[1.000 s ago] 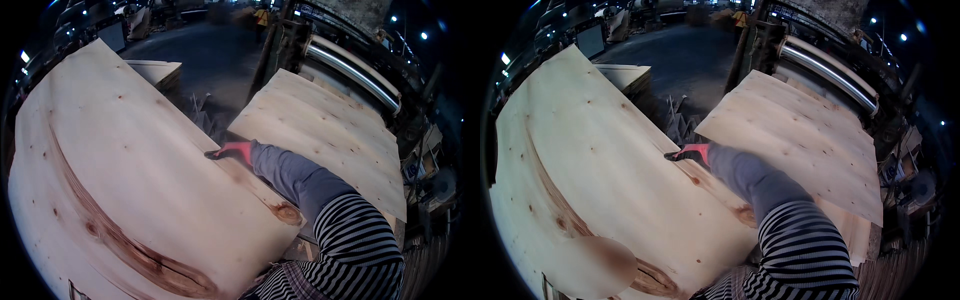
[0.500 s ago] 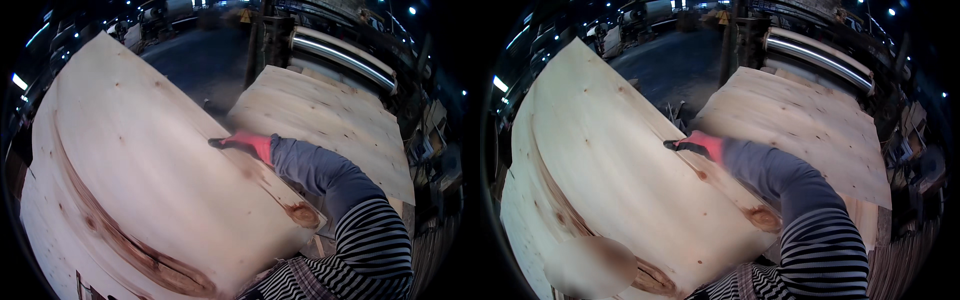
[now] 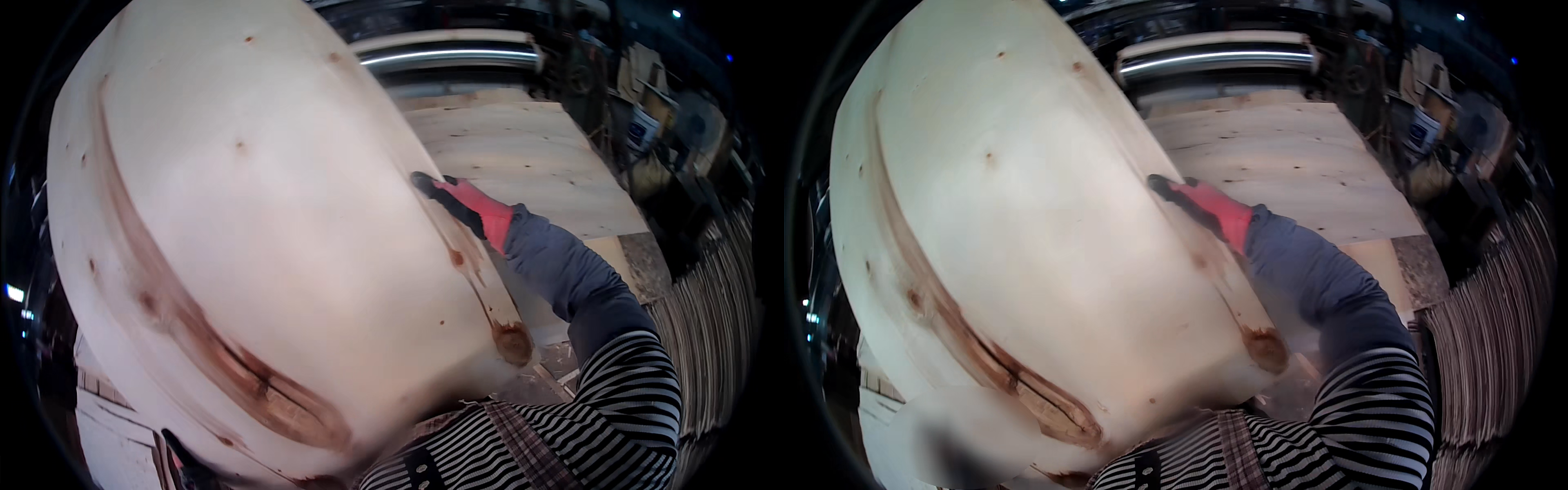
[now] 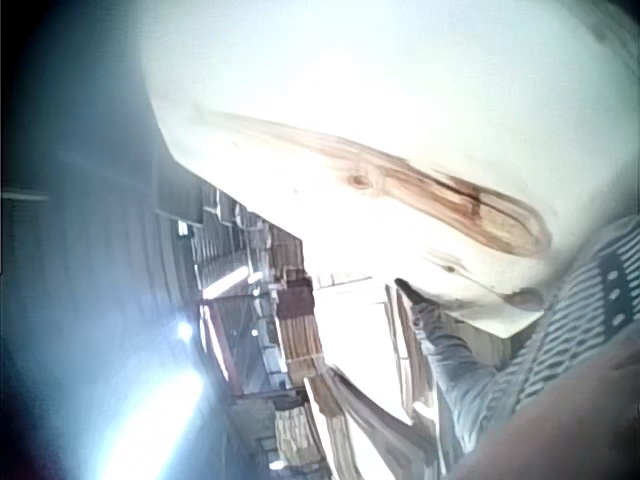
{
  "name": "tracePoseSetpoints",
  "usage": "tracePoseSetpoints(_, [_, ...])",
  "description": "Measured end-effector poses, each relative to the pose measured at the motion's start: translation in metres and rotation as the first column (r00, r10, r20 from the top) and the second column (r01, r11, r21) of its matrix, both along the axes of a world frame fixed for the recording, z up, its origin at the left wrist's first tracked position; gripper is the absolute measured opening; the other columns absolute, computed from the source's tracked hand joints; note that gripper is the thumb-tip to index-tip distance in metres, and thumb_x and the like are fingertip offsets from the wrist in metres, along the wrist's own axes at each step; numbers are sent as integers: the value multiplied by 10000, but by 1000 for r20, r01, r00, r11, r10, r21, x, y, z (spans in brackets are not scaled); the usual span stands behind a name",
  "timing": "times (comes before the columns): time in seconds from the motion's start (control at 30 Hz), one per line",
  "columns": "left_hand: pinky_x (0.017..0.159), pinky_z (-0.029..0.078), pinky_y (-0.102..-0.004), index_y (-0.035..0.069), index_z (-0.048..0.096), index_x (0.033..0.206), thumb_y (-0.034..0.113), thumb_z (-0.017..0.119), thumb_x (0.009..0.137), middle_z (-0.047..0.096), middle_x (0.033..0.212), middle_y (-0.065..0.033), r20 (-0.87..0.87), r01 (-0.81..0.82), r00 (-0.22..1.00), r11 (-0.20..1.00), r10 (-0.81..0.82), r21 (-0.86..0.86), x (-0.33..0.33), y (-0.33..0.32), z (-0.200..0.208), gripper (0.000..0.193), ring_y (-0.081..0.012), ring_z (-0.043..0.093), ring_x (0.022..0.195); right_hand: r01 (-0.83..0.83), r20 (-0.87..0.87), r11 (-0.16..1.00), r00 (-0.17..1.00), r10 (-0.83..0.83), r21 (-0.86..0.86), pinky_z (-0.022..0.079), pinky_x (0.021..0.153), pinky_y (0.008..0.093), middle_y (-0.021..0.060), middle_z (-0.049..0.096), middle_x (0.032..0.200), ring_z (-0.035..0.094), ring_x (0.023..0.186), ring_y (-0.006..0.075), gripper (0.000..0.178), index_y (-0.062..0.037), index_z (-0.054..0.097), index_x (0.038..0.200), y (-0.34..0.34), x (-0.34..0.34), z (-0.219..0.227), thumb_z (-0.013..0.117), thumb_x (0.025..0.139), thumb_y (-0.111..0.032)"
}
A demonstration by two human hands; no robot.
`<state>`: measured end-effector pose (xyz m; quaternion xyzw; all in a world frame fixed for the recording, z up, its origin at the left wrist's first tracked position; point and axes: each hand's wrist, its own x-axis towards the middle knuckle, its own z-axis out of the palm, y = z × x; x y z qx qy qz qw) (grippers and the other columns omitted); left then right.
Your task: The person repeatedly lifts large wooden panels from a stack, carries them to a roller machine, and places them onto the roller. The person then returns to the stack to retrieve the next panel, repeating the process throughout the clip.
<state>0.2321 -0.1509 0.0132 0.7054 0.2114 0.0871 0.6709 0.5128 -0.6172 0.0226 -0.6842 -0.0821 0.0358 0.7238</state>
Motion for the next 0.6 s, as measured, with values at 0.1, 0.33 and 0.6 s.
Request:
tracePoseSetpoints(0.1, [850, 416, -337, -6, 448, 1147, 410, 450, 821, 544, 1048, -157, 30, 89, 996, 996, -88, -14, 2, -2, 18, 528, -246, 528, 963, 191, -1, 982, 982, -191, -2, 416, 607, 268, 35, 554, 797, 503, 688, 118, 410, -2, 535, 978, -73, -61, 13, 543, 790, -367])
tracePoseSetpoints(0.33, [819, 433, -338, -11, 469, 1126, 463, 432, 816, 561, 1015, -147, 80, 275, 960, 957, -268, -97, 75, -79, -51, 567, -238, 545, 927, 491, -65, 789, 833, -549, -370, 407, 659, 270, 73, 567, 813, 507, 725, 138, 620, 28, 566, 918, -276, -253, 24, 508, 737, -562])
tracePoseSetpoints(0.6, [856, 388, -384, 129, 389, 1223, 445, 608, 681, 454, 1155, -185, -234, 379, 900, 395, -368, 837, 102, -171, -123, 665, -329, 464, 1027, 590, 169, 803, 803, -572, -85, 442, 711, 226, 87, 481, 1126, 533, 853, 137, 632, -6, 301, 1251, -333, -237, 8, 613, 759, -252])
